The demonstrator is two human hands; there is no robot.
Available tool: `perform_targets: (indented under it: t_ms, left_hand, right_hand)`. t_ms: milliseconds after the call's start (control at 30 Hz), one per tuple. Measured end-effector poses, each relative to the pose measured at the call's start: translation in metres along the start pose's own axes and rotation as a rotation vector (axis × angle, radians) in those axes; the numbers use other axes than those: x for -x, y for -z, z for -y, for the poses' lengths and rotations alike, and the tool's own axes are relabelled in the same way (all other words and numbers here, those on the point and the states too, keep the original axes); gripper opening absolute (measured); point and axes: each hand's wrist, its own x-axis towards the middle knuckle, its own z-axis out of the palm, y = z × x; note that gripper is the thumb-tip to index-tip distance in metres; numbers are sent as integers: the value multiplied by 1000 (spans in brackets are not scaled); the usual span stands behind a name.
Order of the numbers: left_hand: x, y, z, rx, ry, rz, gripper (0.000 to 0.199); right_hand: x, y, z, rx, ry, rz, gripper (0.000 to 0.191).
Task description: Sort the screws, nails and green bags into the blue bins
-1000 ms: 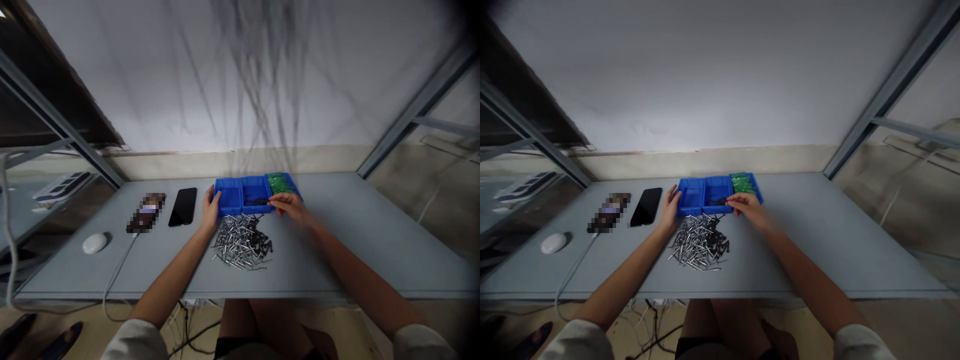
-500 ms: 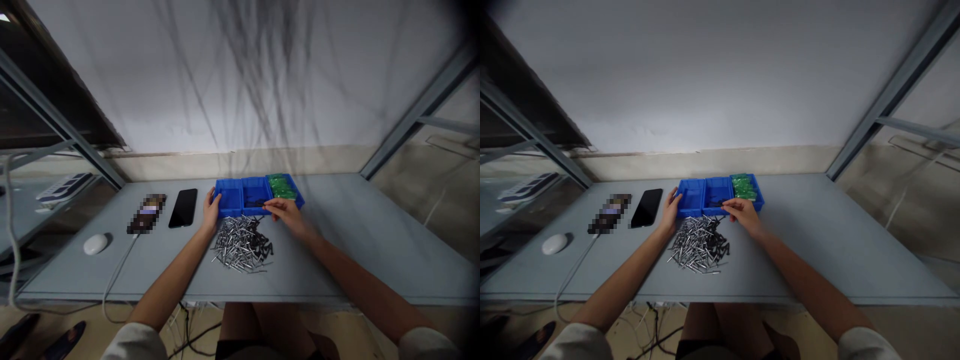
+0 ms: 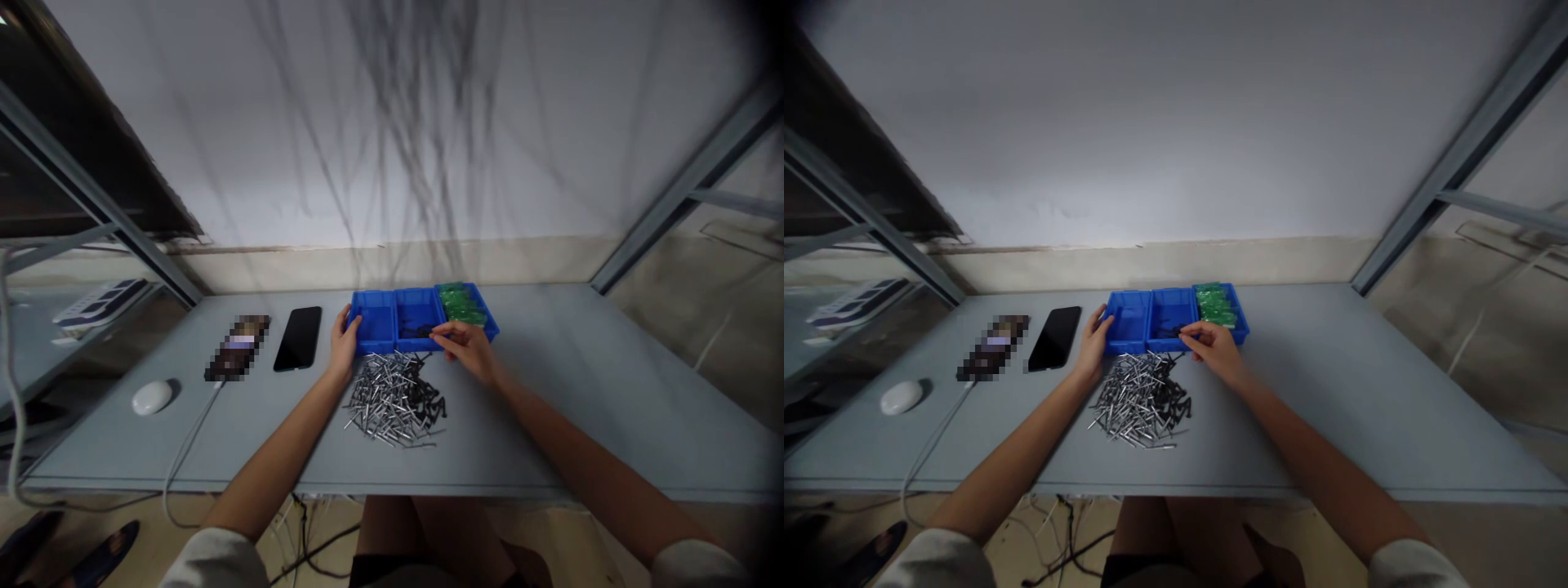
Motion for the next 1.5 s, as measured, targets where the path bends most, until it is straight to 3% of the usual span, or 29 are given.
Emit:
perform_targets:
  t_ms: [133,267,467,1300,1500]
  left_hand:
    - [0,0,0,3,-7,2,45]
    - [0,1,0,-2,-21,8,44]
    - [-1,0,0,-15,-16,2,43]
    - [-3,1,-1,-30,-21,7,43]
    - [-3,0,-1,-22,-23,1,41]
  right_hand:
    - [7,1,8,295,102,54,25]
    - [13,-2,10,599,188,251,23]
    - [13,-6,13,903,189,409,27]
    - [11,4,16,978,164,415,18]
    - [15,4,21,810,187,375,18]
